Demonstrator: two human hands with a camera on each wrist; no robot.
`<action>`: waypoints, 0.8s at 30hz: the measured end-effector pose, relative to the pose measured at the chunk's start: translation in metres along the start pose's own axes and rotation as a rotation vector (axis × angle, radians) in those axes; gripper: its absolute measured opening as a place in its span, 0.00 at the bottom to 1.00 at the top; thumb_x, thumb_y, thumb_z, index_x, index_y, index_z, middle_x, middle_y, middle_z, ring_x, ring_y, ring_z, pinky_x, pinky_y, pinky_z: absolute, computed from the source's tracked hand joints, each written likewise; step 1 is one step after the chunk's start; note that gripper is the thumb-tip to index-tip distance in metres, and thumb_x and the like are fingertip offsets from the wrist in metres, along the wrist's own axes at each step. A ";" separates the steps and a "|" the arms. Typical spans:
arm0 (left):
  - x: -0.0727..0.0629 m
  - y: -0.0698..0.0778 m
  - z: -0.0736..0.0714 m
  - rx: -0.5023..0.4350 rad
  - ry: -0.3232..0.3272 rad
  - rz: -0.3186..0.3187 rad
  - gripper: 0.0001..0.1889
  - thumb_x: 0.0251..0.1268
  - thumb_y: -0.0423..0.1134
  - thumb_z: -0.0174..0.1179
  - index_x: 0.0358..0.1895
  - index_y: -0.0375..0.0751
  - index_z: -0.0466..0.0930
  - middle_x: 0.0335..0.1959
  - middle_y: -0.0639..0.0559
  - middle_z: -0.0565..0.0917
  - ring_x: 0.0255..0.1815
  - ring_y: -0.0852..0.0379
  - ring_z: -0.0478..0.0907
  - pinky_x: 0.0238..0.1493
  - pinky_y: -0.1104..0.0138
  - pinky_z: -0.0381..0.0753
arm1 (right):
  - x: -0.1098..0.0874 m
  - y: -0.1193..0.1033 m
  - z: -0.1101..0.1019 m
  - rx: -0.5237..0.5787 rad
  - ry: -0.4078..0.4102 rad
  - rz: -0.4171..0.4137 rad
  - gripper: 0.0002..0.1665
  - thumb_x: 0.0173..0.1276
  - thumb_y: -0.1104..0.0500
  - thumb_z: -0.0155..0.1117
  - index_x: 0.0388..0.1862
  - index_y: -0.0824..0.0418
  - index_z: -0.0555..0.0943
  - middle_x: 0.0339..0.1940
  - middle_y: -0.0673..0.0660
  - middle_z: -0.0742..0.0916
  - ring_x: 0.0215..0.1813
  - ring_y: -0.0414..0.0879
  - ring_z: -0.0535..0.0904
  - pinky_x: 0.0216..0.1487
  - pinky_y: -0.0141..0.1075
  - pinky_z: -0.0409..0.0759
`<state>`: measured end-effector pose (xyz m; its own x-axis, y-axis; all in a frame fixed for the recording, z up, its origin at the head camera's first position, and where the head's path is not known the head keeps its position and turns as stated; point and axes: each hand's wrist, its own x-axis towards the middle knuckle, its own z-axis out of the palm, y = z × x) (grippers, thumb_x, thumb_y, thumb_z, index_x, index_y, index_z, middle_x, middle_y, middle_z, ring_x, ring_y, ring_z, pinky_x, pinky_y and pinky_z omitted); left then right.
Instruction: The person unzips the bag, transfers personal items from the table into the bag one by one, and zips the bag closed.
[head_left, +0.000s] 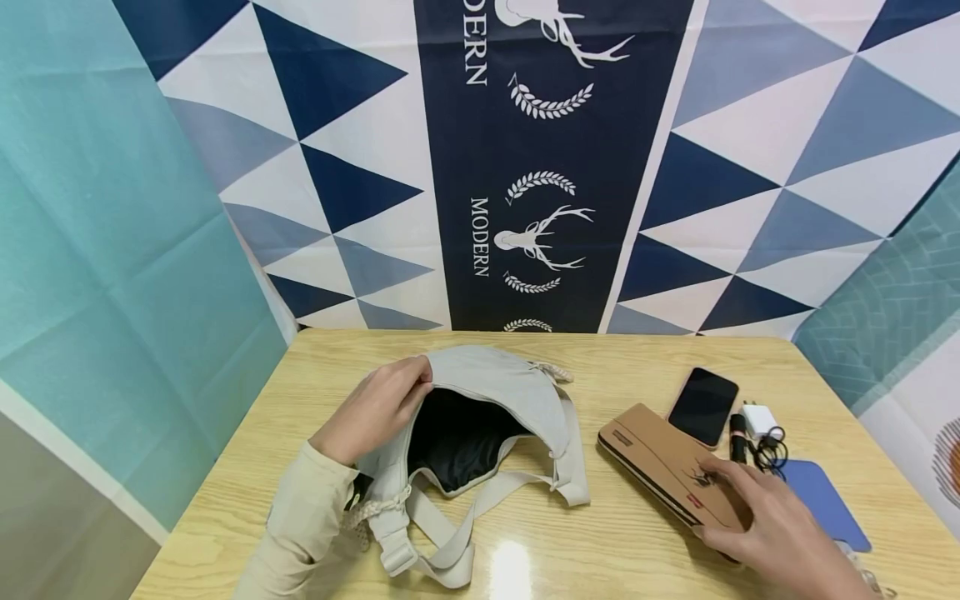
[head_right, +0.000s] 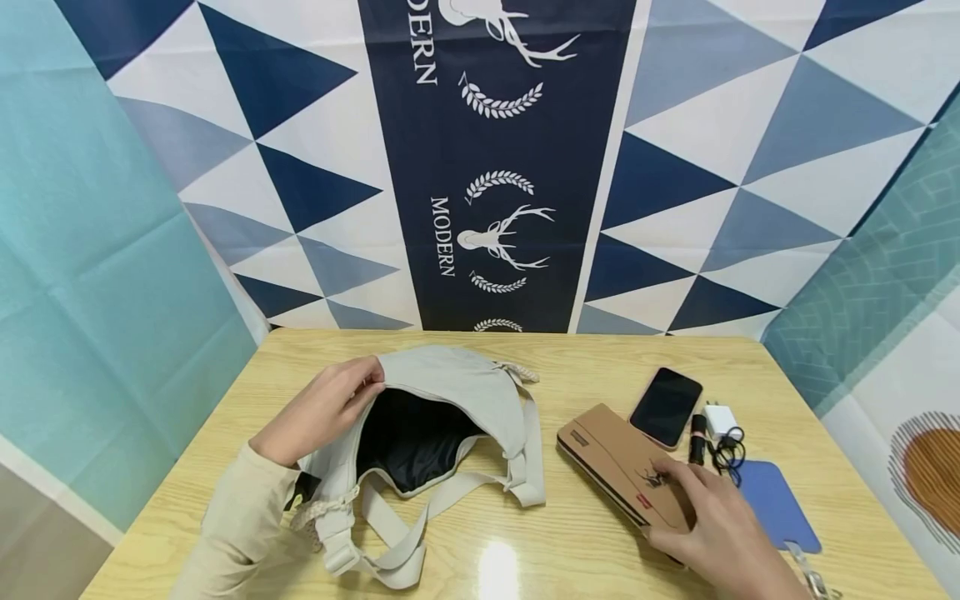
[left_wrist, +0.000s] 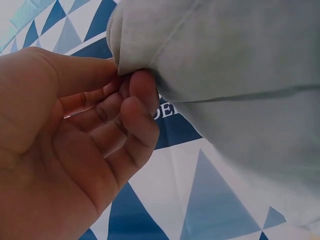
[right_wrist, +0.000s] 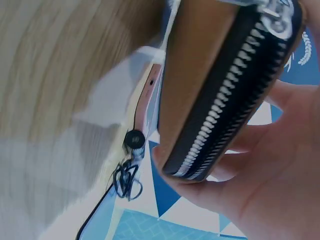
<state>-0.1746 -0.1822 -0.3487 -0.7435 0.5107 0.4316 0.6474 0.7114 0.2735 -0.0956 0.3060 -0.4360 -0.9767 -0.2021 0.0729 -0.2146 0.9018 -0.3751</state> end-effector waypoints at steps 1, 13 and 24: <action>0.000 0.000 0.000 0.001 0.001 -0.003 0.05 0.71 0.32 0.59 0.36 0.45 0.74 0.29 0.58 0.75 0.25 0.63 0.68 0.30 0.68 0.72 | 0.000 -0.003 -0.001 -0.001 0.006 0.005 0.47 0.52 0.40 0.78 0.69 0.53 0.71 0.59 0.67 0.79 0.53 0.70 0.75 0.34 0.59 0.75; 0.001 0.003 0.006 0.003 0.002 0.001 0.05 0.74 0.32 0.57 0.36 0.44 0.74 0.28 0.58 0.74 0.25 0.63 0.68 0.30 0.68 0.72 | -0.009 -0.041 0.003 0.076 0.194 -0.129 0.49 0.46 0.43 0.83 0.69 0.46 0.74 0.61 0.59 0.80 0.55 0.61 0.74 0.39 0.59 0.74; 0.003 0.006 0.006 0.013 0.000 0.001 0.05 0.74 0.32 0.57 0.35 0.43 0.75 0.27 0.59 0.72 0.23 0.63 0.66 0.28 0.69 0.70 | -0.017 -0.074 0.020 0.077 0.226 -0.201 0.53 0.40 0.41 0.85 0.69 0.38 0.73 0.61 0.55 0.78 0.55 0.49 0.72 0.35 0.46 0.73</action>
<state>-0.1738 -0.1741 -0.3512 -0.7426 0.5117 0.4322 0.6463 0.7167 0.2619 -0.0626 0.2355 -0.4282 -0.8939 -0.2758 0.3532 -0.4110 0.8190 -0.4005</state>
